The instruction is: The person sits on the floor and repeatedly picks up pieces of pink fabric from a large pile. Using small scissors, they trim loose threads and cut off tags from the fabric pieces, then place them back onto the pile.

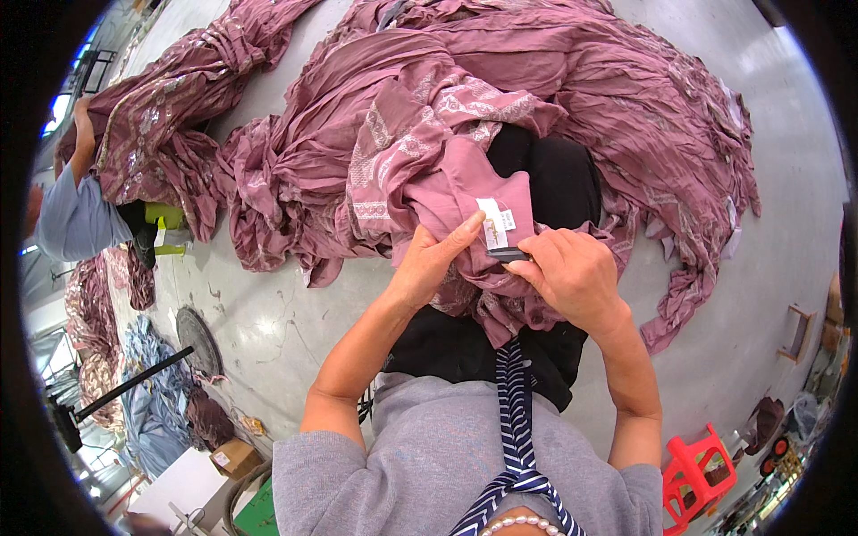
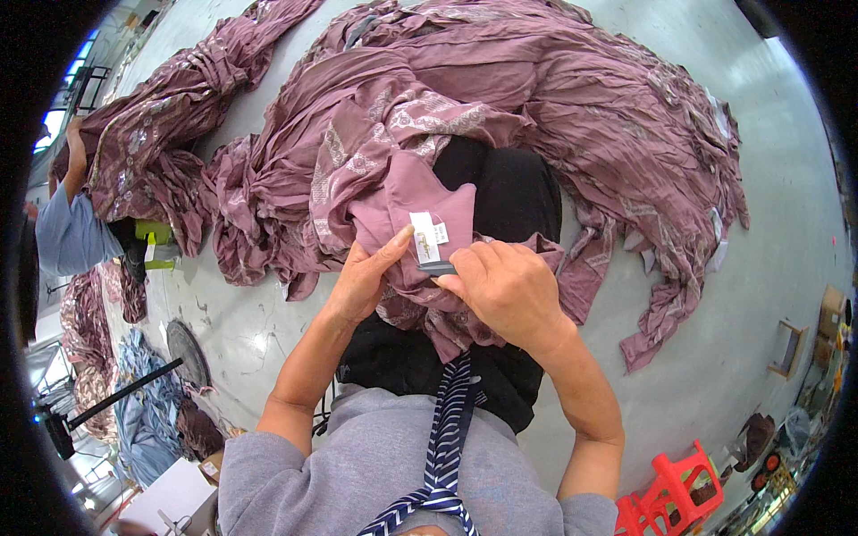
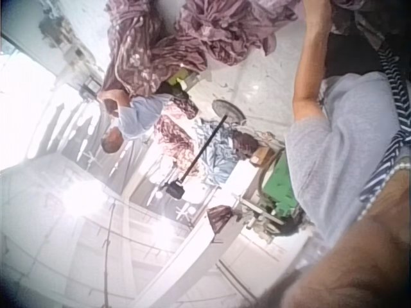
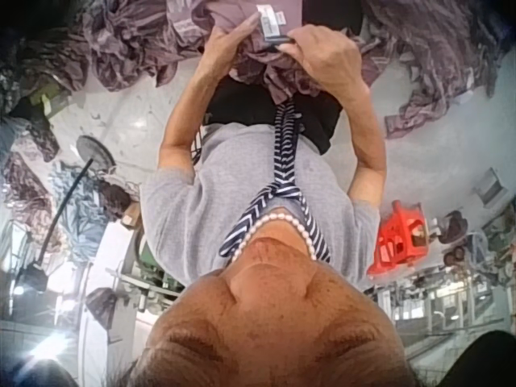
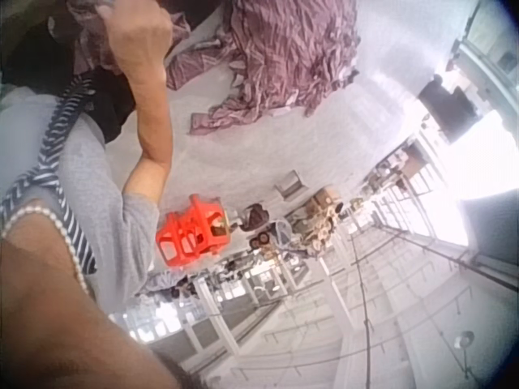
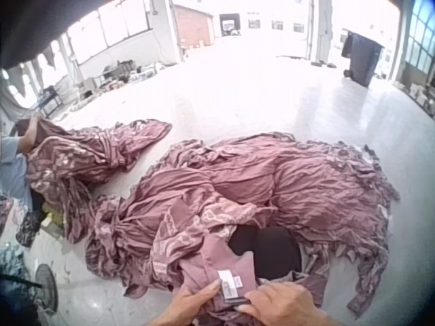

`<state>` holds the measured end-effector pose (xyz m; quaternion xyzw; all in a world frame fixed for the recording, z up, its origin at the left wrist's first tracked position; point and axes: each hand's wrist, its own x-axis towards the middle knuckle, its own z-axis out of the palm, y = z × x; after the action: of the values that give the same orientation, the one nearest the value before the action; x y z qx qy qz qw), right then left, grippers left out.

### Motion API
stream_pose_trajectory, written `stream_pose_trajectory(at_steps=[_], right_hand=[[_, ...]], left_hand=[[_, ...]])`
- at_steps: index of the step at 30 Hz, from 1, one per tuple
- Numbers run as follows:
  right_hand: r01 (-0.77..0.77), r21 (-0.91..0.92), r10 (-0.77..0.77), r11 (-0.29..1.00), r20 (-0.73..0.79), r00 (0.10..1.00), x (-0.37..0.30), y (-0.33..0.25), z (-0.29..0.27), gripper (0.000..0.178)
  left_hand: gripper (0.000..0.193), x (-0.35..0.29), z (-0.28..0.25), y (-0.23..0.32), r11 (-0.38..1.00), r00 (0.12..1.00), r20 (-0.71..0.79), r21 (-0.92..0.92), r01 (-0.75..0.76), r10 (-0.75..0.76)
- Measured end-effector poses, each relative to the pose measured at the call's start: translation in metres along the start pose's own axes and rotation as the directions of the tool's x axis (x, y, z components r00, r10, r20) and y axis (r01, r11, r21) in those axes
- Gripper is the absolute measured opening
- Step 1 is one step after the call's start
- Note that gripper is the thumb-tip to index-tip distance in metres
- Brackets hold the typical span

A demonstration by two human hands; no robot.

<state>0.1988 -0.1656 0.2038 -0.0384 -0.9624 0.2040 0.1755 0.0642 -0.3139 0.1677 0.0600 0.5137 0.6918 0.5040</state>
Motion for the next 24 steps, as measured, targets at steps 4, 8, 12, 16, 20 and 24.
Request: stream_pose_trajectory(at_steps=[4,8,12,16,20,24], right_hand=[[-0.021,0.073,0.025,0.997,-0.057,0.998,0.0,0.002,0.0,0.026],[-0.244,0.58,0.38,0.777,-0.123,0.917,0.002,0.003,0.0,0.029],[-0.349,0.593,0.393,0.725,0.06,0.918,0.017,-0.009,0.007,0.026],[-0.325,0.591,0.5,0.738,-0.156,0.852,0.022,0.015,0.03,0.013],[-0.368,0.773,0.674,0.517,-0.102,0.732,0.015,0.026,-0.002,0.019],[-0.155,0.363,0.17,0.919,-0.009,0.985,0.003,-0.011,0.006,0.034]], left_hand=[[0.036,-0.001,-0.001,0.0,0.999,1.0,0.014,0.04,-0.012,0.012],[0.042,-0.004,0.009,0.006,1.0,0.997,-0.074,-0.011,0.0,0.0],[0.051,-0.001,0.002,-0.003,0.998,0.985,-0.163,-0.01,0.06,-0.061],[0.057,-0.001,0.005,-0.004,1.0,0.993,-0.116,0.006,0.012,-0.011],[0.051,0.001,0.0,-0.009,0.999,0.988,-0.153,-0.033,0.006,-0.011],[0.048,0.004,-0.001,-0.008,0.998,0.997,-0.059,0.027,0.053,-0.052]])
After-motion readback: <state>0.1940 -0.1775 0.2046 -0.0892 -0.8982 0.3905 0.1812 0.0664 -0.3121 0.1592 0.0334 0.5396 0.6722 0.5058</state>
